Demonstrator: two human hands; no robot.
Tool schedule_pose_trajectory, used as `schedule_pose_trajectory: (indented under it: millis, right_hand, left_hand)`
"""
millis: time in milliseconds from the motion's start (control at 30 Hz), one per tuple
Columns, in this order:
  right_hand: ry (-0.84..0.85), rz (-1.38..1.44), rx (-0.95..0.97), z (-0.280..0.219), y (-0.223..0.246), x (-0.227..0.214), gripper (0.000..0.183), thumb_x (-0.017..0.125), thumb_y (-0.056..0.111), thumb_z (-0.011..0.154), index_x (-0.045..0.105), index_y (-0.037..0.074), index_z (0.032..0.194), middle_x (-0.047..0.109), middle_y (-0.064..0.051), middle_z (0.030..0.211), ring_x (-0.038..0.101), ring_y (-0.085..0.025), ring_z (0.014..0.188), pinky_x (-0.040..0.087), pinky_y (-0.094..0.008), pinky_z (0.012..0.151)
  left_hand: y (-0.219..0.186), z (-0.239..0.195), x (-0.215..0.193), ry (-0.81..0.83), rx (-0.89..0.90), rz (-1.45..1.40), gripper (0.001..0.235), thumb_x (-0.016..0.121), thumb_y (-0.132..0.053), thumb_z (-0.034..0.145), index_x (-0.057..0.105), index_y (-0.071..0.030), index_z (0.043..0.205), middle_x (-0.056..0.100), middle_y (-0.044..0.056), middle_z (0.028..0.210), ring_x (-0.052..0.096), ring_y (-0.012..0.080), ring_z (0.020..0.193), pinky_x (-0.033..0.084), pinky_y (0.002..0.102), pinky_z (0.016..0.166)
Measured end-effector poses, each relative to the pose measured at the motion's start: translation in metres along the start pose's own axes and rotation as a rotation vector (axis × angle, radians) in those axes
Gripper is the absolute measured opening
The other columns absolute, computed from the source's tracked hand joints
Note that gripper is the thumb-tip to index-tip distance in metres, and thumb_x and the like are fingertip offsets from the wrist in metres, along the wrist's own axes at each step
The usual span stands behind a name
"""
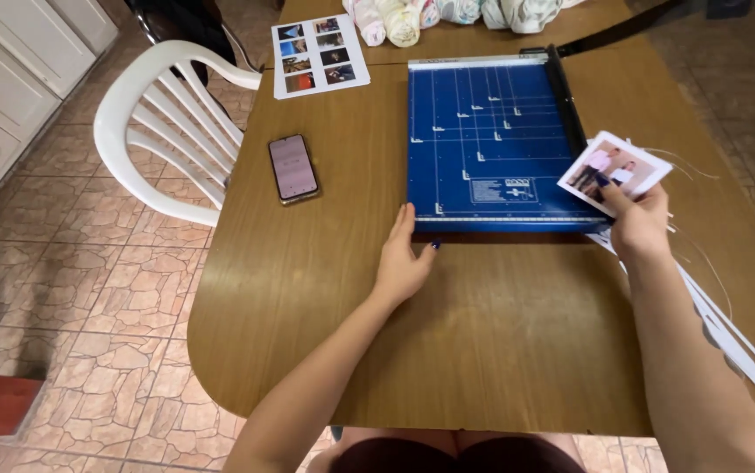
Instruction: The person uses a paper trimmer to cut the white borders off several printed photographs. After trimming, the person gathers the photos and sorts them into two separate piles on the table.
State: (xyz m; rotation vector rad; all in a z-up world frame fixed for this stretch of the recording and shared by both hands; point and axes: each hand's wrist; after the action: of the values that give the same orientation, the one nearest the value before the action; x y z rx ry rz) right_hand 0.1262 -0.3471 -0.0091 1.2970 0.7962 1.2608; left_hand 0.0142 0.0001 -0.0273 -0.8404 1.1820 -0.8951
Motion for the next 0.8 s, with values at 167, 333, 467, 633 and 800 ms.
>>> schedule_pose_trajectory:
  millis: [167, 333, 467, 633, 800]
  right_hand:
    - [0.001, -0.118, 0.022, -0.027, 0.031, 0.026, 0.028, 0.063, 0.005, 0.097, 0.061, 0.010, 0.125, 0.073, -0.004, 0.111, 0.073, -0.016, 0.097, 0.063, -0.030, 0.087]
    - [0.014, -0.088, 0.055, -0.035, 0.049, 0.040, 0.031, 0.060, 0.005, 0.098, 0.058, 0.011, 0.129, 0.073, -0.004, 0.116, 0.074, -0.017, 0.102, 0.063, -0.033, 0.089]
    - [-0.042, -0.089, -0.081, -0.010, 0.022, 0.023, 0.026, 0.069, 0.010, 0.098, 0.061, 0.010, 0.123, 0.074, -0.003, 0.112, 0.073, -0.013, 0.097, 0.063, -0.031, 0.084]
    - [0.094, 0.162, -0.218, -0.033, 0.039, 0.045, 0.035, 0.057, -0.007, 0.093, 0.058, 0.008, 0.124, 0.066, -0.007, 0.116, 0.069, -0.024, 0.111, 0.066, -0.053, 0.099]
    - [0.237, 0.194, 0.168, -0.110, 0.048, 0.104, 0.032, 0.074, 0.003, 0.083, 0.066, 0.005, 0.114, 0.069, -0.006, 0.097, 0.074, -0.018, 0.082, 0.067, -0.038, 0.070]
  left_hand:
    - [-0.018, -0.002, -0.015, 0.087, -0.097, 0.077, 0.079, 0.060, -0.019, 0.093, 0.020, -0.016, 0.162, 0.013, 0.014, 0.171, 0.050, 0.0134, 0.055, 0.053, 0.030, 0.076]
    - [-0.008, 0.008, -0.021, 0.109, 0.002, 0.098, 0.073, 0.059, -0.011, 0.096, 0.024, -0.014, 0.160, 0.011, 0.020, 0.170, 0.048, 0.0127, 0.054, 0.055, 0.029, 0.071]
    - [-0.029, 0.004, -0.030, 0.244, -0.074, 0.108, 0.081, 0.057, -0.025, 0.097, 0.009, -0.016, 0.162, -0.012, 0.012, 0.171, 0.029, 0.0236, 0.109, 0.041, 0.037, 0.098]
    - [-0.050, -0.006, -0.020, 0.056, 0.110, 0.194, 0.084, 0.064, -0.046, 0.093, 0.029, -0.005, 0.158, 0.001, 0.026, 0.169, 0.001, 0.0437, 0.157, 0.014, 0.058, 0.123]
    - [-0.055, -0.010, 0.010, -0.122, 0.247, -0.150, 0.048, 0.087, -0.029, 0.083, 0.067, -0.014, 0.123, 0.063, 0.003, 0.111, 0.069, 0.0217, 0.107, 0.060, 0.030, 0.090]
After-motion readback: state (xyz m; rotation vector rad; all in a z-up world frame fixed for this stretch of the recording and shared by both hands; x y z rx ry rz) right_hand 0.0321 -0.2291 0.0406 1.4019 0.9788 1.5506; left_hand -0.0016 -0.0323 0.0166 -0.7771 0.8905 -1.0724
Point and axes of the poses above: each hand's wrist, its own z-axis towards the middle knuckle, its own x-axis out of the palm, y = z × x
